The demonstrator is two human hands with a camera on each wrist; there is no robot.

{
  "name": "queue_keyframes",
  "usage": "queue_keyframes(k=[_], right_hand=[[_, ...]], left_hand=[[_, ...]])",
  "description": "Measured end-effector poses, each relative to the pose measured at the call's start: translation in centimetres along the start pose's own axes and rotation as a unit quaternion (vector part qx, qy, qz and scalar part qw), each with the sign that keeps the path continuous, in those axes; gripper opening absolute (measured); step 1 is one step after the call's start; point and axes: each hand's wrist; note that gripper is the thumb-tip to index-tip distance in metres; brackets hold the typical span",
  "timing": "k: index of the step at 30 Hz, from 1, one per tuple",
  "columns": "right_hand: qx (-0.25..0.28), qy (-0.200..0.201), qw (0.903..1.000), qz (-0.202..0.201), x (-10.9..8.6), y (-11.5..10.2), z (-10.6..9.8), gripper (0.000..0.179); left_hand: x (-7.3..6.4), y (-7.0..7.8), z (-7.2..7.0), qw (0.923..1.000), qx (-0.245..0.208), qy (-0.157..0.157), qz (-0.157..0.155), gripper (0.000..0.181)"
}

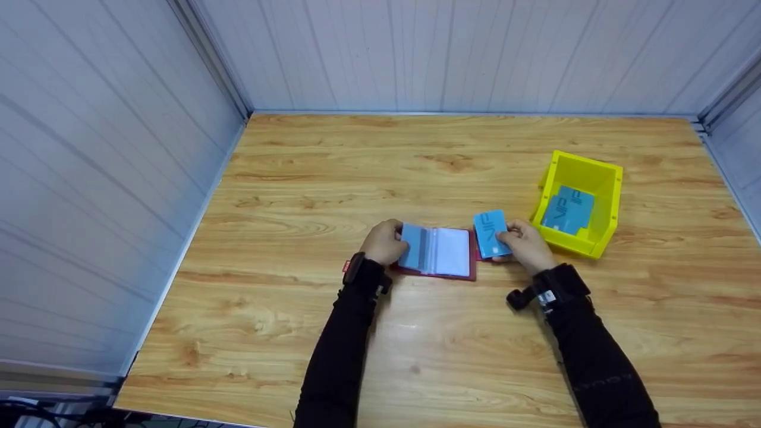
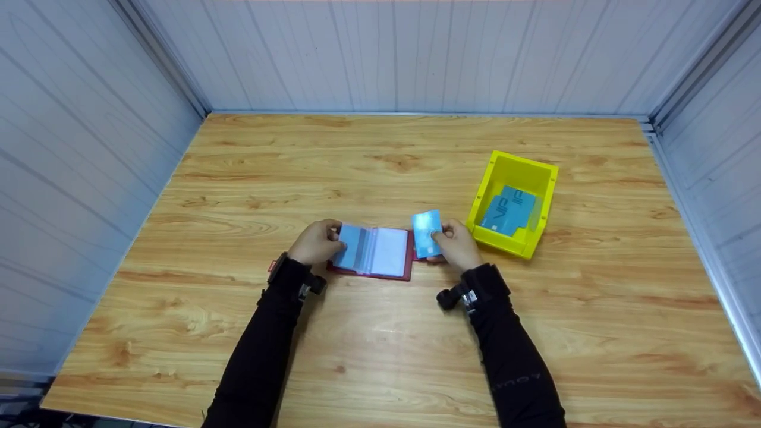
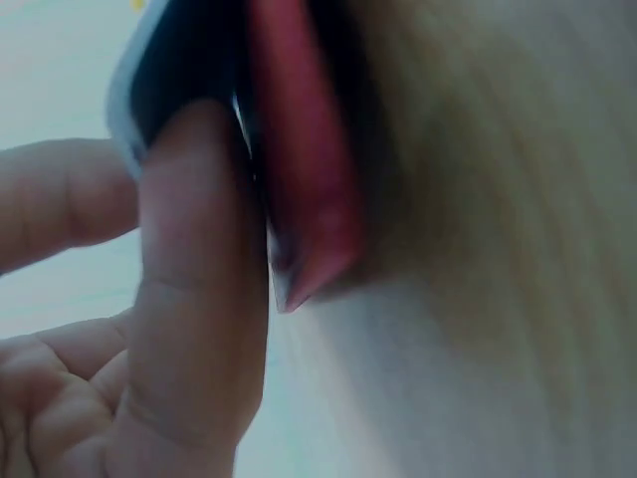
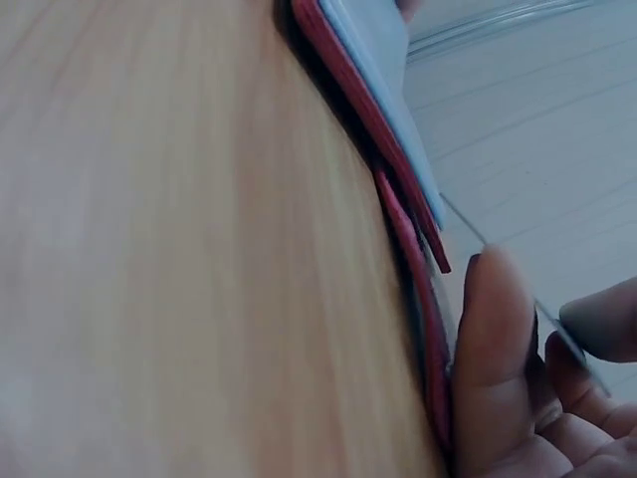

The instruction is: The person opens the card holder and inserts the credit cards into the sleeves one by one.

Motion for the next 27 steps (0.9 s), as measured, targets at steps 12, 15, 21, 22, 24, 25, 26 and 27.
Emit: queue_keyframes(k=[12, 15, 21, 22, 24, 25, 26, 27], right_hand=[[-0.115, -0.024, 0.9929, -0.014, -0.3, -2.1, 2.1, 0.028], [-0.152, -0.037, 0.9874, -0.024, -0.1, -2.2, 2.8, 0.034], [-0.135, -0.075, 0.9876, -0.024, 0.3, -1.6, 4.6, 0.029], [-0.133, -0.080, 0.9876, -0.022, 0.3, -1.4, 4.8, 0.028], [-0.139, -0.080, 0.9869, -0.017, 0.3, -1.3, 5.3, 0.024], [-0.141, -0.080, 0.9867, -0.015, 0.3, -1.2, 5.6, 0.023], [-0.144, -0.079, 0.9863, -0.015, 0.3, -1.1, 5.8, 0.022], [-0.142, -0.080, 0.9865, -0.015, 0.2, -1.1, 6.0, 0.021]], left_hand=[[0.4, -0.3, 0.0, 0.9995, -0.029, 0.000, -0.014, 0.055], [0.4, -0.3, 0.1, 0.9995, -0.027, 0.005, -0.017, 0.053], [0.3, -0.2, 0.0, 0.9994, -0.022, 0.006, -0.028, 0.053], [0.3, -0.2, 0.0, 0.9993, -0.021, 0.005, -0.029, 0.053], [0.3, -0.2, 0.0, 0.9993, -0.020, 0.004, -0.030, 0.053], [0.3, -0.2, 0.0, 0.9993, -0.020, 0.003, -0.031, 0.053], [0.3, -0.2, 0.0, 0.9994, -0.019, 0.003, -0.030, 0.053], [0.3, -0.2, 0.1, 0.9994, -0.019, 0.002, -0.031, 0.053]])
Point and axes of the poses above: each hand's wrist, its own x-axis towards the middle knuckle, its own z-axis out of the palm, y = z × x, and after that the axes turned 9 degrees about x, right-handed
